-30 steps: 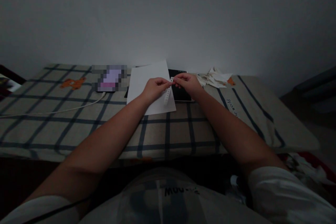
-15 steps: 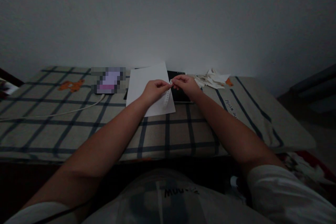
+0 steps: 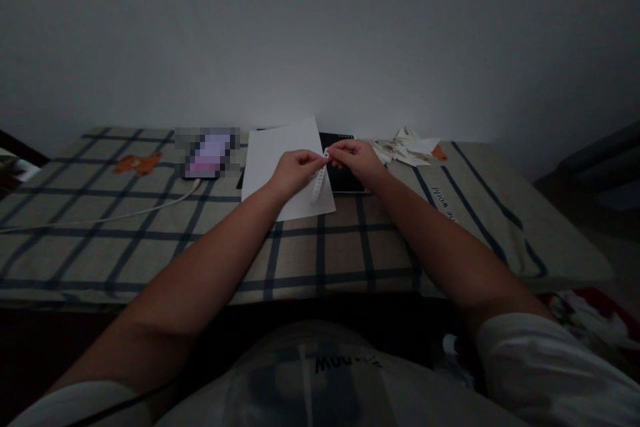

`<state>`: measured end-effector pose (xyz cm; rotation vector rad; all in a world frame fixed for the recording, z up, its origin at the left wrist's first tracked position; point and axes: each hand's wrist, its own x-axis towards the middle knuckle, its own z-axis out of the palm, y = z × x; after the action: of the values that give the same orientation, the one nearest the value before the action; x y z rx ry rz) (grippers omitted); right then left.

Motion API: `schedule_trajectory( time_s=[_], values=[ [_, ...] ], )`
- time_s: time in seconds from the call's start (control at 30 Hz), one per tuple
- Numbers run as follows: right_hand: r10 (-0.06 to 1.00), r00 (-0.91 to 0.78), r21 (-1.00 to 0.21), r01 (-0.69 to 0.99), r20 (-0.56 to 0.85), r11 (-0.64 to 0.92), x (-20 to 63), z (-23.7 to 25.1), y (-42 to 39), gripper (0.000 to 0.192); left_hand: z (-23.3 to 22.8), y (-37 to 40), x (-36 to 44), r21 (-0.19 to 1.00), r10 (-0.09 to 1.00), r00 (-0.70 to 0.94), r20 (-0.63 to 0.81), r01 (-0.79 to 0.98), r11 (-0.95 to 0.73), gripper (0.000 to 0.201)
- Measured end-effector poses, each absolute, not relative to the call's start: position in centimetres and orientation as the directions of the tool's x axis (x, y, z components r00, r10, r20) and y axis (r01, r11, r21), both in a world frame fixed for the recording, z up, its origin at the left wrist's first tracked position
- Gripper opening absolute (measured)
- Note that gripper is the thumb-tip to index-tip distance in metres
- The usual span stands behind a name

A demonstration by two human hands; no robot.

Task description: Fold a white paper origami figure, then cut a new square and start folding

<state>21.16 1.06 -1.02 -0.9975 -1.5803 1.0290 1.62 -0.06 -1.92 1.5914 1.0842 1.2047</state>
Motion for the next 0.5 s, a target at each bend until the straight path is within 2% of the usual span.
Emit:
schedule_trajectory(
  time_s=[0.23, 0.5],
  values=[
    [0.933, -0.197, -0.944, 0.079, 0.300, 0.320, 21.20, -1.24, 1.06, 0.025, -2.10, 0.13, 1.67, 0.954, 0.951, 0.167, 0.261, 0.103, -0.280, 0.038],
    [0.952, -0.177, -0.956, 0.111, 0.250, 0.271, 21.19, -1.21, 1.06, 0.027, -2.07, 0.10, 1.75, 0.951, 0.950, 0.164, 0.265, 0.116, -0.285, 0.036]
  ],
)
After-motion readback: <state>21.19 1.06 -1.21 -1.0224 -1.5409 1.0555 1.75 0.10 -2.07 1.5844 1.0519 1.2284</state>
